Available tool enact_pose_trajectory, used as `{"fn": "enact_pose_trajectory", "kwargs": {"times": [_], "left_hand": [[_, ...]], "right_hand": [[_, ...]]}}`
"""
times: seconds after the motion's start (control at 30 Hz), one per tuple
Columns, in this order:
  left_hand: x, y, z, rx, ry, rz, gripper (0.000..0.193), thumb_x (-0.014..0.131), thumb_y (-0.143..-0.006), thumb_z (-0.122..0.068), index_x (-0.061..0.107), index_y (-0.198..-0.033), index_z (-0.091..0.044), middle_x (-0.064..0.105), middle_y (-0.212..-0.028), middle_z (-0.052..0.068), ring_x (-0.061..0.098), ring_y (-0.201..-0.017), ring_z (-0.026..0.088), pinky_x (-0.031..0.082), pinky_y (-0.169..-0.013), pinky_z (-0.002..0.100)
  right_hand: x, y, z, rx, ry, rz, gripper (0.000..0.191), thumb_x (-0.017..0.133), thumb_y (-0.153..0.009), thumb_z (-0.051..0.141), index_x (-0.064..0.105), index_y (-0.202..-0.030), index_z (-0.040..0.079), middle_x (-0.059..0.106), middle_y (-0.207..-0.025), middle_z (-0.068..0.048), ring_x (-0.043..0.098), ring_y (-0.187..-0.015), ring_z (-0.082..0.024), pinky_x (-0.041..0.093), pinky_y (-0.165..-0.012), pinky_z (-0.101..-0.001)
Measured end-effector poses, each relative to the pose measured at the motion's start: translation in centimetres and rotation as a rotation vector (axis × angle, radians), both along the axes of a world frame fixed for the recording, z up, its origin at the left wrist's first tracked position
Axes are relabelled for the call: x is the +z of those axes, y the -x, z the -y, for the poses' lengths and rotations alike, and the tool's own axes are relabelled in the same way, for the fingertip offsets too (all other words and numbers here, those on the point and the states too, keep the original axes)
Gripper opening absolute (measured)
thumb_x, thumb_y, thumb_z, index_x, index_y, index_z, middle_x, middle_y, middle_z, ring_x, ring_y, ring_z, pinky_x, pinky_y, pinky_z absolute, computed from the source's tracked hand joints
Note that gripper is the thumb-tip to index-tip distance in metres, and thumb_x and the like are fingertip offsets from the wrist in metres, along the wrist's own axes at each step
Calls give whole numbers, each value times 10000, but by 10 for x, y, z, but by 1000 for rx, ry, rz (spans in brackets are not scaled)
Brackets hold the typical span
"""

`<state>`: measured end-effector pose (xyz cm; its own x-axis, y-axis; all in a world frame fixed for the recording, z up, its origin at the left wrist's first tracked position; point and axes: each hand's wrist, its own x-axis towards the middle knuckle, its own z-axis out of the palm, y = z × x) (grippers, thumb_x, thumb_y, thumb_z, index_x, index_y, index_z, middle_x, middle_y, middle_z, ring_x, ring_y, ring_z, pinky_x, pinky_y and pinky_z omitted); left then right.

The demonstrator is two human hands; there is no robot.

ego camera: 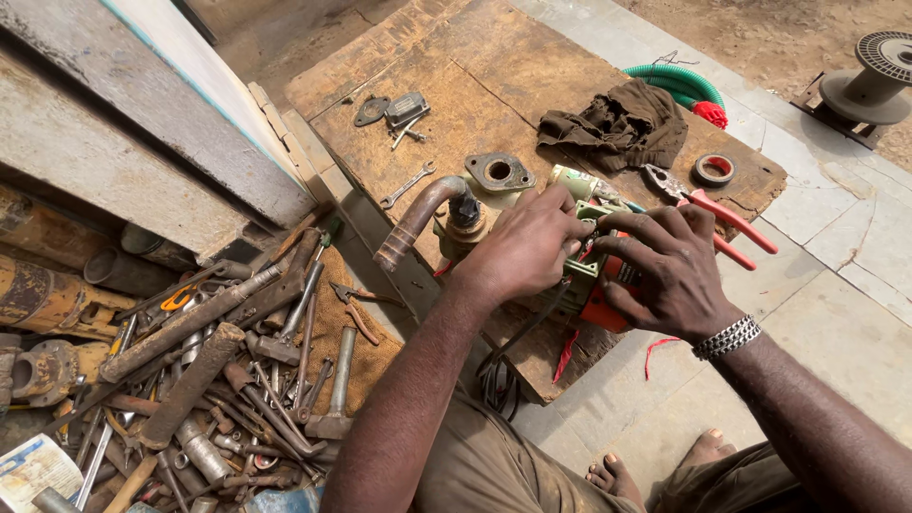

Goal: The person sits on the ground repairing a small electric water pump on a wooden bench. They use pliers to cut and strip wires, handle the pump's wiring and capacitor, and press electrical tape onto the motor housing while repositioning the pump.

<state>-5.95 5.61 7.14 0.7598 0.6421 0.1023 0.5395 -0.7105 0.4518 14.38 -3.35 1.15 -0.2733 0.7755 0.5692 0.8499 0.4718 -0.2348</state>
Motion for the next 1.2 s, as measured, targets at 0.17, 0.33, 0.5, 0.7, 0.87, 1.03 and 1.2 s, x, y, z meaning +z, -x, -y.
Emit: {"fn": "enact_pose_trajectory", "kwargs": {"times": [0.17,0.33,0.5,0.7,0.87,1.03,1.2], "left_hand": [[-7,-9,8,126,54,7,232,806,-830,-158,797,-1057,-116,660,-1015,104,679,-1035,246,540,-955,389],[-16,-12,25,129,-109,-147,111,732,-863,-53,763,-970,-52,691,-901,111,664,-930,249,549,-898,414],[-35,0,44,102,-330,-38,69,685,-941,-42,696,-1003,-14,685,-927,124,623,-929,244,551,-839,421],[-45,9,74,157,-460,158,245,733,-942,-176,673,-1092,9,575,-1238,155,523,-1135,306,491,-937,483],[-39,10,74,285,-180,193,345,775,-897,-167,686,-1185,-1,504,-1158,154,469,-1131,323,468,-924,468],[-34,17,68,256,-180,320,395,815,-845,-166,708,-1213,-72,559,-1199,106,519,-1139,303,487,-991,456],[-36,19,79,265,-148,386,449,811,-872,-130,685,-1301,-86,587,-1229,84,560,-1143,294,506,-999,441]], "right_hand": [[0,1,-5,30,9,-76,328,712,-757,302,726,-1065,190,649,-1292,-35,580,-1095,-260,355,-1018,-482],[2,1,-8,52,-9,-64,256,699,-796,322,702,-1008,180,671,-1269,-50,609,-1085,-251,361,-1049,-489],[1,4,-8,40,-67,14,432,640,-804,403,700,-1157,161,692,-1248,-55,614,-1090,-255,342,-1053,-530],[-1,4,-3,44,-60,-17,438,595,-831,359,702,-1225,200,699,-1255,-36,614,-1127,-253,342,-1041,-511],[-2,1,-5,54,-18,-115,449,576,-813,295,688,-1219,138,691,-1240,-59,579,-1095,-280,358,-1008,-469],[0,-1,-8,119,-1,-245,390,558,-801,215,672,-1161,120,680,-1227,-57,572,-1106,-286,404,-1000,-429],[-1,0,-6,108,53,-302,395,557,-774,182,686,-1141,117,673,-1259,-64,559,-1080,-284,422,-974,-424]]}}
